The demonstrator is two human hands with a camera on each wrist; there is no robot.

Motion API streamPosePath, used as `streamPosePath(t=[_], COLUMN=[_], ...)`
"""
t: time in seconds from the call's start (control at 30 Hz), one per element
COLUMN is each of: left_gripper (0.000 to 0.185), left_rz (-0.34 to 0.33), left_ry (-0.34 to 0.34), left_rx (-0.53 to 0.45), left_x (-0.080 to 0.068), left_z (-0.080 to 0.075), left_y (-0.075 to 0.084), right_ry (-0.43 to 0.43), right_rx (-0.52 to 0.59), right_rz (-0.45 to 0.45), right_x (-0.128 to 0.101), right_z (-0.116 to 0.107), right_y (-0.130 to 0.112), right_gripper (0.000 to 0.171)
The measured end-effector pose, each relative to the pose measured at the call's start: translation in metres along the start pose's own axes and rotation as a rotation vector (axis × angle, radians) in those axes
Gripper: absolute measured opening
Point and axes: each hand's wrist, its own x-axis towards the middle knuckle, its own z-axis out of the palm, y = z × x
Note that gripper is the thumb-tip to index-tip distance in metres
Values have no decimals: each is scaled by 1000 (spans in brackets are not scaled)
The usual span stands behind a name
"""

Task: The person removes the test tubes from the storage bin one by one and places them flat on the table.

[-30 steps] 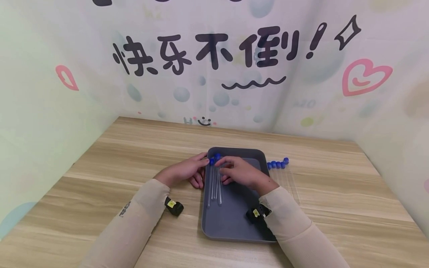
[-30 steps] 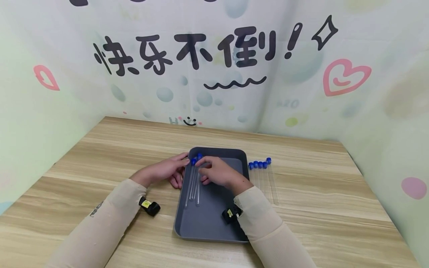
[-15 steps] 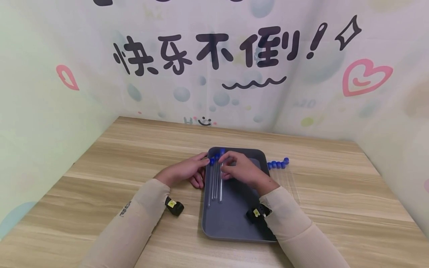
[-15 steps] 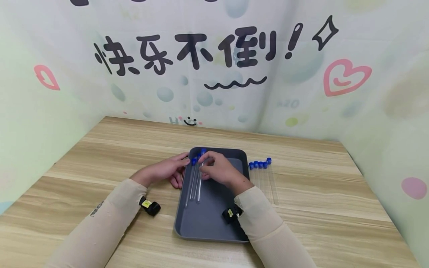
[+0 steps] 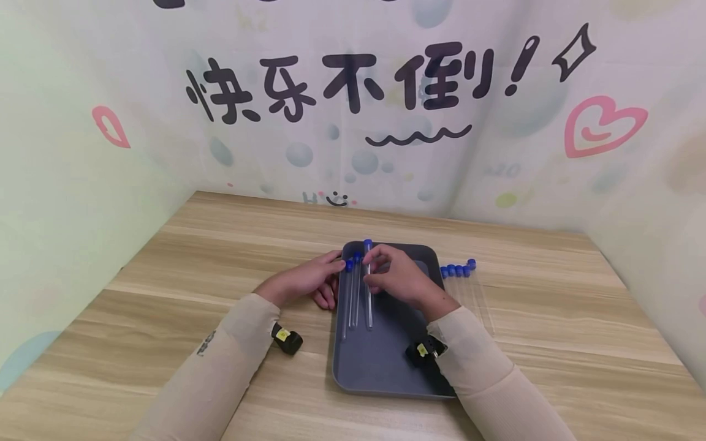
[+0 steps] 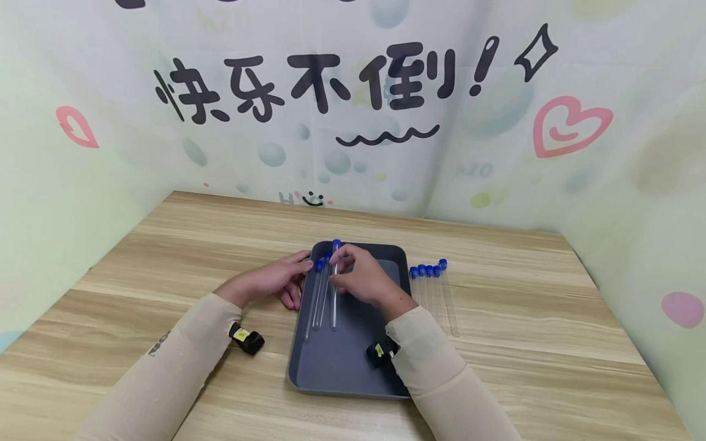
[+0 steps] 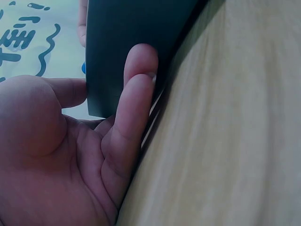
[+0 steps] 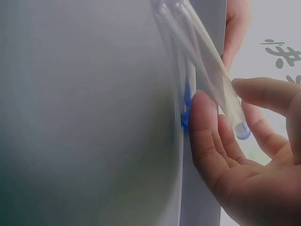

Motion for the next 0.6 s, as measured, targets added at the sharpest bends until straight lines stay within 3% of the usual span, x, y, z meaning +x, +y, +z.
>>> streamPosePath(t=[0.6], left_gripper=[51], left_rz=[-4], left_ry=[6], left_rx=[10], left_x=[-2], left_z=[1], left_y=[2], right_ry=[-20], right_rx=[-2], right_rz=[3], right_x=[0], right_z=[-1], right_y=[-1], right_gripper=[32])
